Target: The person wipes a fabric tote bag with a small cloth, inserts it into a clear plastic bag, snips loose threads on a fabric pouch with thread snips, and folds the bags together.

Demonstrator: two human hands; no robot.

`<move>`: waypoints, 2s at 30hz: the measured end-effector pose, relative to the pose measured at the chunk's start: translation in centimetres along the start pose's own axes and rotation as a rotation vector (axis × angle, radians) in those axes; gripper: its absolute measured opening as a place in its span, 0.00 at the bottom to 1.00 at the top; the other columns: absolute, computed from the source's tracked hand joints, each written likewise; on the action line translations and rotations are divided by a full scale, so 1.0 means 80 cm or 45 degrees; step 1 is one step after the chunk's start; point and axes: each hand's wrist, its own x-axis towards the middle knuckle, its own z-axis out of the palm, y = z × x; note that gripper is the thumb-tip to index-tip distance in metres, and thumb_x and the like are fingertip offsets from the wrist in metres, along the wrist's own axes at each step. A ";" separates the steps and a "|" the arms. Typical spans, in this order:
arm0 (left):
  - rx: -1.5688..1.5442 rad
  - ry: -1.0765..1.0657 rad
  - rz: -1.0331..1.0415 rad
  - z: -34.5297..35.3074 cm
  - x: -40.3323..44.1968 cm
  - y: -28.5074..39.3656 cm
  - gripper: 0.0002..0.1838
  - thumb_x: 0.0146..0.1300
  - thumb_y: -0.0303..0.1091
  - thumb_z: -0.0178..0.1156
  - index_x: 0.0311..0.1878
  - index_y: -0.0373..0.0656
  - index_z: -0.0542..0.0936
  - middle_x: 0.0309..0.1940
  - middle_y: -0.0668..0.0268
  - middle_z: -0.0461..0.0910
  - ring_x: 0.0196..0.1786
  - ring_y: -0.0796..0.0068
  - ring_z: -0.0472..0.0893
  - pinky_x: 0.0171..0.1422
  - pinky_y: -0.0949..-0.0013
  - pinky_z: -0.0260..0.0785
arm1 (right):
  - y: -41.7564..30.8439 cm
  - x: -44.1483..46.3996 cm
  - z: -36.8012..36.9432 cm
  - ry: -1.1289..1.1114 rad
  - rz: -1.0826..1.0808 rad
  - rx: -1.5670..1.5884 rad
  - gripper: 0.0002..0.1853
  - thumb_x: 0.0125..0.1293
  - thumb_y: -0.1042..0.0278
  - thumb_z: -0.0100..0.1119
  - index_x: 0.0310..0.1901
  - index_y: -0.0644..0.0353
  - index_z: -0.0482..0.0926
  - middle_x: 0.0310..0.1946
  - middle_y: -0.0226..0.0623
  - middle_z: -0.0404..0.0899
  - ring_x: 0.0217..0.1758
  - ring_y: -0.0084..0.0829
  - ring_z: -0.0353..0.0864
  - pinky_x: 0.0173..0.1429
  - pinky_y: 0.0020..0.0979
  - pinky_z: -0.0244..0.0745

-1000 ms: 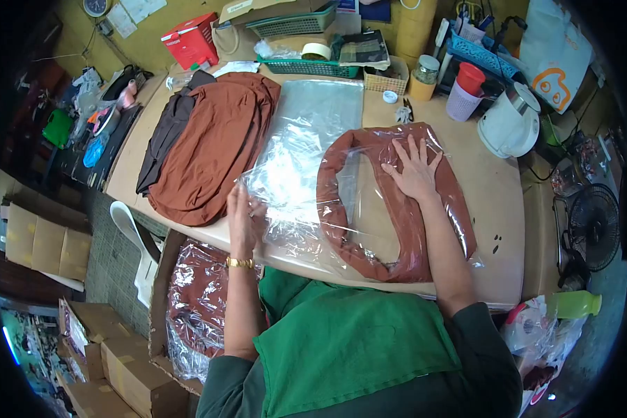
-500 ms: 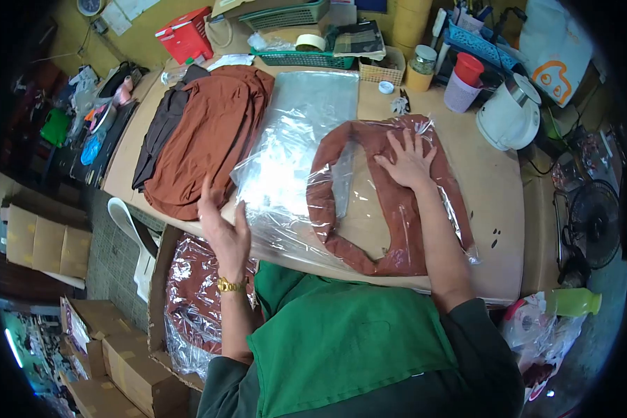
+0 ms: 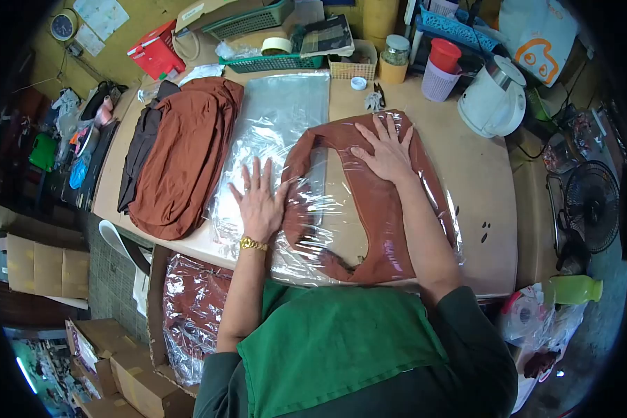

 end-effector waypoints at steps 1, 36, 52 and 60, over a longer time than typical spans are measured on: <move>0.039 -0.013 -0.029 0.001 -0.004 -0.009 0.35 0.72 0.59 0.44 0.78 0.55 0.58 0.80 0.61 0.50 0.81 0.51 0.46 0.78 0.32 0.28 | -0.001 0.001 0.000 0.016 -0.014 0.011 0.39 0.66 0.24 0.40 0.74 0.33 0.62 0.78 0.42 0.49 0.82 0.48 0.37 0.74 0.72 0.18; -0.379 0.413 -0.115 -0.088 -0.096 0.003 0.32 0.56 0.35 0.66 0.63 0.34 0.68 0.57 0.40 0.69 0.60 0.43 0.70 0.60 0.42 0.60 | 0.024 -0.100 -0.128 0.238 0.218 0.550 0.20 0.64 0.63 0.65 0.55 0.61 0.77 0.52 0.47 0.77 0.55 0.46 0.79 0.58 0.42 0.73; -0.733 0.995 -0.923 -0.167 -0.407 -0.295 0.17 0.62 0.21 0.59 0.56 0.38 0.79 0.46 0.63 0.81 0.46 0.80 0.80 0.47 0.72 0.75 | -0.322 -0.112 -0.191 -0.229 -0.776 1.243 0.08 0.62 0.84 0.59 0.41 0.66 0.84 0.39 0.41 0.83 0.42 0.30 0.82 0.48 0.28 0.76; 0.042 0.725 -1.615 -0.136 -0.641 -0.349 0.18 0.64 0.26 0.58 0.57 0.36 0.77 0.52 0.52 0.81 0.55 0.59 0.80 0.62 0.62 0.69 | -0.512 -0.121 0.020 -0.539 -1.317 1.051 0.10 0.61 0.74 0.63 0.44 0.63 0.80 0.42 0.45 0.77 0.46 0.48 0.80 0.49 0.43 0.76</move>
